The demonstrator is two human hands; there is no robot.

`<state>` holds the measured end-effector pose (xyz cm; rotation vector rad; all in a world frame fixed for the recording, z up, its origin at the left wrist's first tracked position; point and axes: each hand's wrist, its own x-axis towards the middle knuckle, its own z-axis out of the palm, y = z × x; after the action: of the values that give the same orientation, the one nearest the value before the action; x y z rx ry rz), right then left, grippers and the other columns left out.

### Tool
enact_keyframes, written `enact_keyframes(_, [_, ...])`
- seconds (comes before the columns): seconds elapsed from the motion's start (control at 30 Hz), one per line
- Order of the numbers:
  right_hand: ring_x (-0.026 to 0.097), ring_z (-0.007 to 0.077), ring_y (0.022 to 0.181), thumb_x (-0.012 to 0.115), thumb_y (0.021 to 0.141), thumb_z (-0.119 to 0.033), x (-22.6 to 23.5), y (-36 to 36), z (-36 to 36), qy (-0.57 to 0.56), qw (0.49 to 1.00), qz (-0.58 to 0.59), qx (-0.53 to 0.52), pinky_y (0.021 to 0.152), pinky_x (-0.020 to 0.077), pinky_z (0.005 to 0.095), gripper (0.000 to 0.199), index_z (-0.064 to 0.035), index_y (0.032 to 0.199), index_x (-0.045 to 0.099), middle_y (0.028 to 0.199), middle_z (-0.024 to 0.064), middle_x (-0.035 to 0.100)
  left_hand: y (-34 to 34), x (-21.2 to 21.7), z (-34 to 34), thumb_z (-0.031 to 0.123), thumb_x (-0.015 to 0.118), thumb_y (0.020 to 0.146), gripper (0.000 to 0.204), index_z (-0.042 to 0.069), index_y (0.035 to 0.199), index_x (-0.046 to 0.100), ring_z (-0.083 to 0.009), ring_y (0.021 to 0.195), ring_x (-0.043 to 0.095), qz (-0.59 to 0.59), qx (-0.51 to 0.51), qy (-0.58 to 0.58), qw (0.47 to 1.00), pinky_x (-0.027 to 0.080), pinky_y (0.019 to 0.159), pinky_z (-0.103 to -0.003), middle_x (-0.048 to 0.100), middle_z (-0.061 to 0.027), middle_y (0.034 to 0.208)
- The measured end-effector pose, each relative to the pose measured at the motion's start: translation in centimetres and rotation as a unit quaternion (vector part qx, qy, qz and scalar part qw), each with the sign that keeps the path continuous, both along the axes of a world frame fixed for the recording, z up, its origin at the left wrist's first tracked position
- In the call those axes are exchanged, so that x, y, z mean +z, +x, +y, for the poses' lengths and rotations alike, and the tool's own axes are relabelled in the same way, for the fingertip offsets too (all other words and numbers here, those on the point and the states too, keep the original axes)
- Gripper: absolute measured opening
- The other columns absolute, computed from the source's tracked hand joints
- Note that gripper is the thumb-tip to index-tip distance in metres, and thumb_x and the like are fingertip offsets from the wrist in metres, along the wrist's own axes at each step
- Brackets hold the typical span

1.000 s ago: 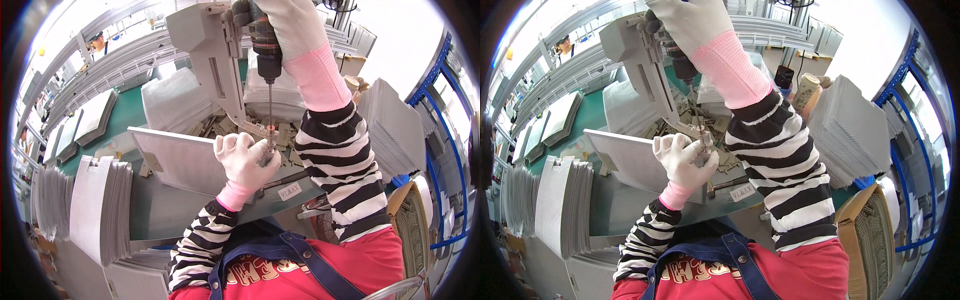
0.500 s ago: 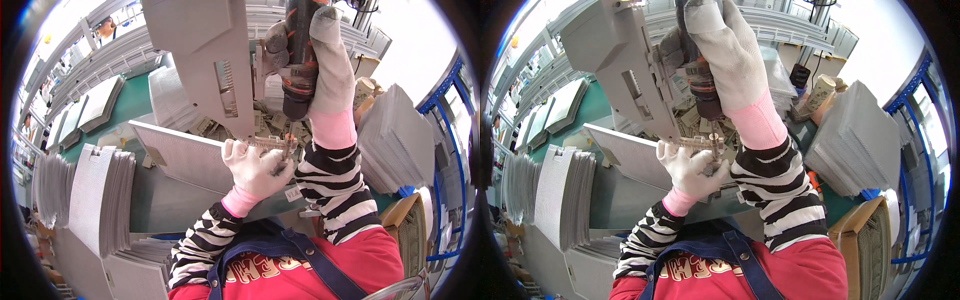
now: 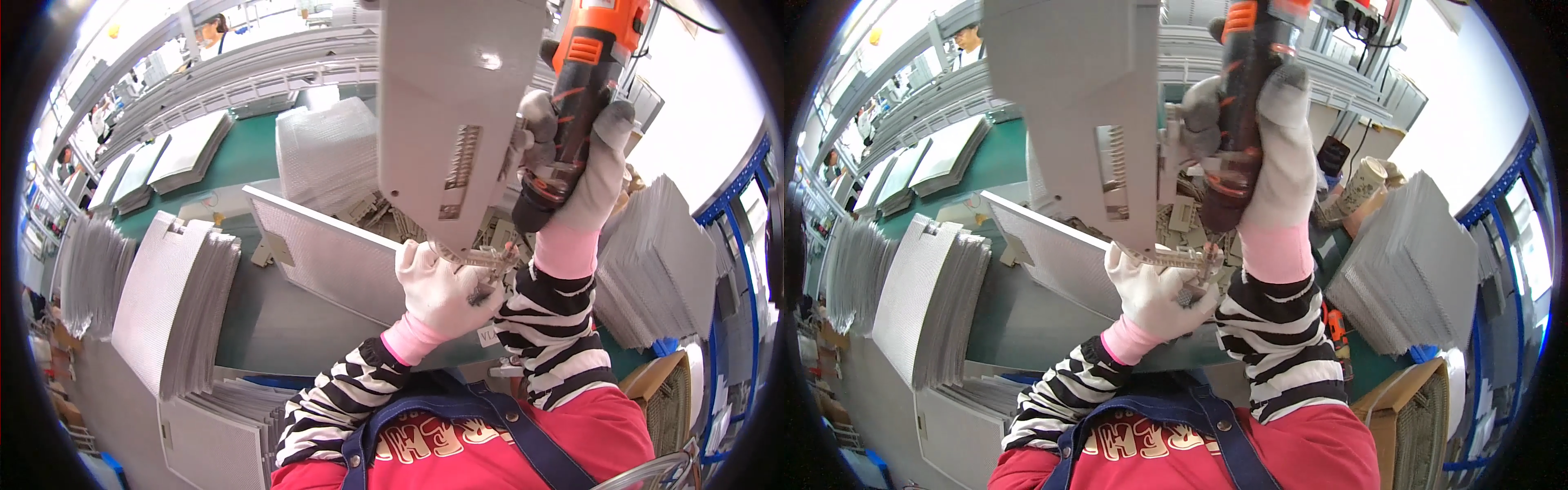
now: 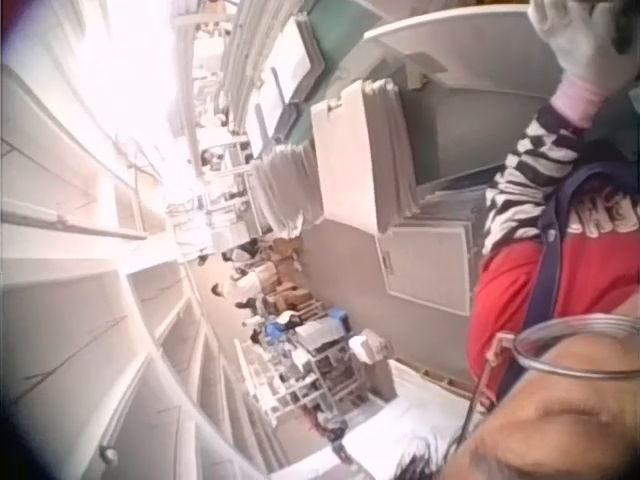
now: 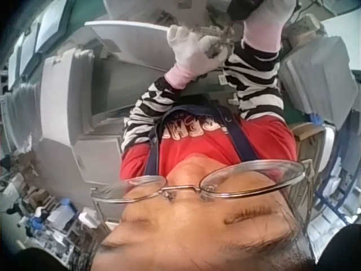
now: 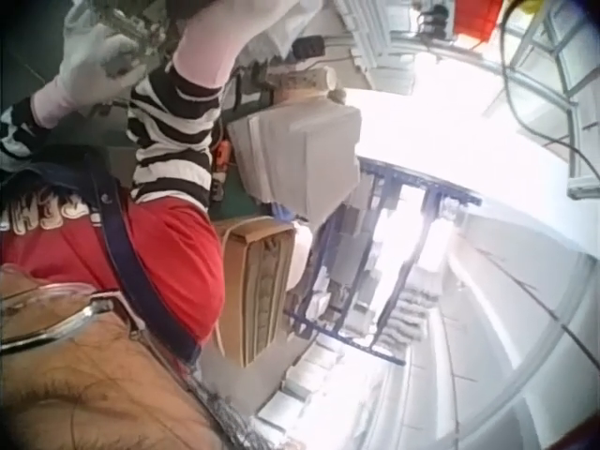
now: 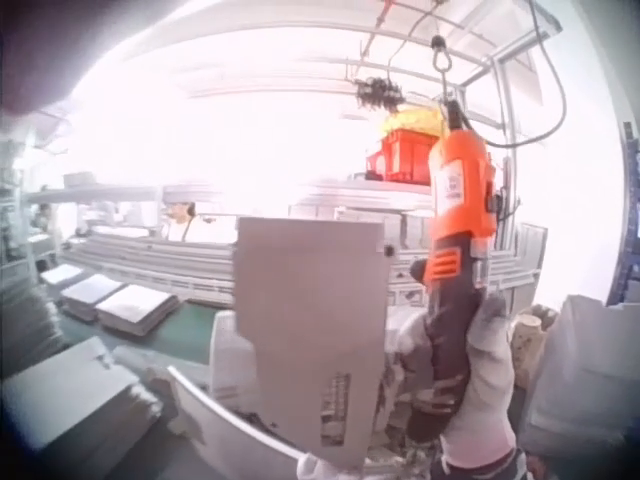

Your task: Assembling mesh air filters by attaching metal frames and plastic latches using an electric screwdriver and a hammer.

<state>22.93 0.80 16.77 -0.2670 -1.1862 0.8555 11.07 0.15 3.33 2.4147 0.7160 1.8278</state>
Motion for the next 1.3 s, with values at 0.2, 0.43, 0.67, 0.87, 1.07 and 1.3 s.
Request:
enact_keyframes(0.2, [0.06, 0.0123, 0.06, 0.048, 0.091, -0.048, 2.4, 1.4, -0.8, 0.039, 0.969, -0.034, -0.242, 0.049, 0.048, 0.0208, 0.051, 0.0003, 0.108, 0.052, 0.077, 0.0062, 0.062, -7.4, 1.6, 1.8, 0.028, 0.075, 0.058, 0.023, 0.017, 0.074, 0.065, -0.0255, 0.097, 0.051, 0.076, 0.063, -0.041, 0.994, 0.032, 0.09, -0.044, 0.057, -0.0047, 0.092])
enact_keyframes(0.43, [0.058, 0.0081, 0.066, 0.05, 0.092, -0.04, 3.1, 5.7, 1.1, -0.015, 0.938, -0.085, -0.336, 0.056, 0.0449, 0.019, 0.043, -0.0011, 0.11, 0.053, 0.085, 0.0078, 0.063, -22.3, -1.4, 4.3, 0.012, 0.056, 0.088, 0.044, -0.002, 0.126, 0.038, -0.0256, 0.104, 0.051, -0.529, -0.016, -0.469, 0.706, 0.046, 0.09, -0.038, 0.046, -0.0167, 0.117])
enact_keyframes(0.67, [0.059, 0.0094, 0.074, 0.058, 0.086, -0.045, -0.1, 8.0, 1.9, -0.019, 0.92, -0.151, -0.361, 0.062, 0.0462, 0.0202, 0.045, -0.0046, 0.106, 0.051, 0.087, 0.0049, 0.061, -26.4, 3.8, 6.0, 0.015, 0.039, 0.097, 0.037, -0.002, 0.129, 0.039, -0.029, 0.109, 0.055, -0.41, -0.068, -0.382, 0.826, 0.048, 0.092, -0.04, 0.053, -0.0204, 0.121])
enact_keyframes(0.87, [0.062, 0.0119, 0.071, 0.057, 0.088, -0.039, 0.4, 9.7, -0.6, -0.049, 0.929, -0.16, -0.33, 0.059, 0.049, 0.0219, 0.041, -0.003, 0.106, 0.05, 0.088, 0.0077, 0.061, -20.3, 2.9, 2.8, 0.03, 0.032, 0.099, 0.037, -0.001, 0.11, 0.049, -0.0228, 0.098, 0.056, -0.114, 0.107, -0.194, 0.969, 0.042, 0.089, -0.034, 0.058, -0.0184, 0.113])
enact_keyframes(1.07, [0.062, 0.0113, 0.071, 0.057, 0.088, -0.04, 0.3, 8.0, 0.0, -0.044, 0.933, -0.146, -0.325, 0.056, 0.0478, 0.0204, 0.042, -0.0023, 0.105, 0.051, 0.086, 0.0075, 0.063, -11.8, -3.5, 0.6, -0.007, 0.058, 0.071, 0.016, 0.001, 0.084, 0.062, -0.0227, 0.073, 0.065, -0.039, -0.157, -0.224, 0.961, 0.052, 0.064, -0.028, 0.067, -0.0136, 0.081])
enact_keyframes(1.3, [0.062, 0.0123, 0.073, 0.055, 0.089, -0.044, 0.0, 4.3, 2.2, -0.05, 0.97, -0.089, -0.219, 0.057, 0.0482, 0.0212, 0.043, -0.0032, 0.103, 0.054, 0.087, 0.008, 0.063, -8.3, 2.1, -0.3, 0.041, 0.075, 0.062, 0.036, 0.009, 0.069, 0.059, -0.0245, 0.062, 0.057, 0.353, 0.043, -0.127, 0.926, 0.046, 0.066, -0.036, 0.055, -0.0055, 0.061])
